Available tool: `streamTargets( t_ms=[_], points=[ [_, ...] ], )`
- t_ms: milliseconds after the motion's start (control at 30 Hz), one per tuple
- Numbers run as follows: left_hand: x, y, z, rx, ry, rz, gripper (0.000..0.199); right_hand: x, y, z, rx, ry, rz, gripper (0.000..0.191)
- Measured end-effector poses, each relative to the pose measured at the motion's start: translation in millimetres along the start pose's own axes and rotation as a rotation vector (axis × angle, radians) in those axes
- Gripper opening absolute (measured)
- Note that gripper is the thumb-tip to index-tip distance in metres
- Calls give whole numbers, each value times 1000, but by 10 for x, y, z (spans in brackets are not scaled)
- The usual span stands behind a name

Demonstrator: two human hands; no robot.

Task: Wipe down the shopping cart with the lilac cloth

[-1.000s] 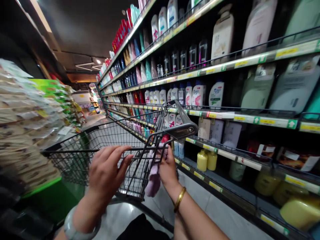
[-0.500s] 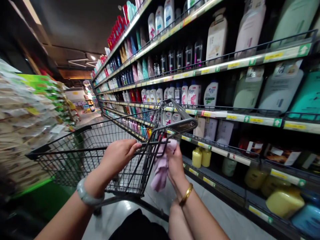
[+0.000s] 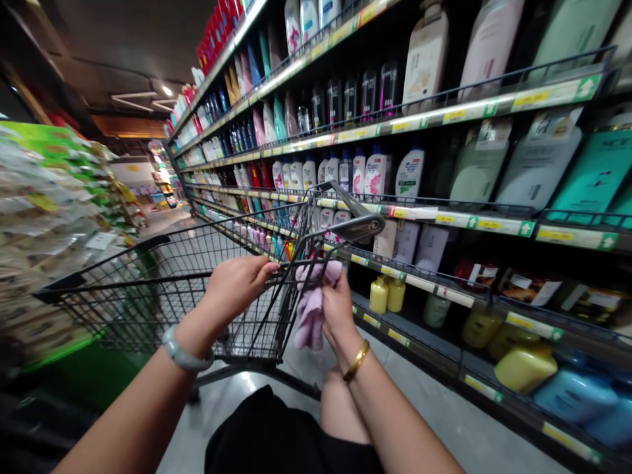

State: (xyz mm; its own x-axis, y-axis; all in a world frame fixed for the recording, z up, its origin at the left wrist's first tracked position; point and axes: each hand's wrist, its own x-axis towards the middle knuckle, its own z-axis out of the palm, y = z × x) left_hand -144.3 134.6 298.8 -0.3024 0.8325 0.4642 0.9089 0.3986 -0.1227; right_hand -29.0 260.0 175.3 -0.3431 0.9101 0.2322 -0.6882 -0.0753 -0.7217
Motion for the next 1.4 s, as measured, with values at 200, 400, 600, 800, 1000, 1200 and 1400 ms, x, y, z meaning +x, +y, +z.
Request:
streamTargets(
  t_ms=[200,400,600,800,1000,1200,1400],
  points=[
    [18,33,-2,5,-16,-9,61,-226,245,-76,-91,38,102,36],
    [-3,61,-11,14,-5,-30,65,-188,64,-15,-20,60,-31,35],
    [-10,70,19,8,17,-39,67,-284,292,-107,-128,-13,105,35],
    [42,110,48,11,15,-58,68,-218,333,-170,-131,33,-18,38],
    [91,259,71,-3,41,-51,68,-307,677,-389,-244,-16,145,34],
    [160,460,117,-23,75,-38,72,-240,625,-536,-249,80,43,36],
    [268,705,120,-47,66,-32,68,-344,926,-710,-240,129,212,35]
  ],
)
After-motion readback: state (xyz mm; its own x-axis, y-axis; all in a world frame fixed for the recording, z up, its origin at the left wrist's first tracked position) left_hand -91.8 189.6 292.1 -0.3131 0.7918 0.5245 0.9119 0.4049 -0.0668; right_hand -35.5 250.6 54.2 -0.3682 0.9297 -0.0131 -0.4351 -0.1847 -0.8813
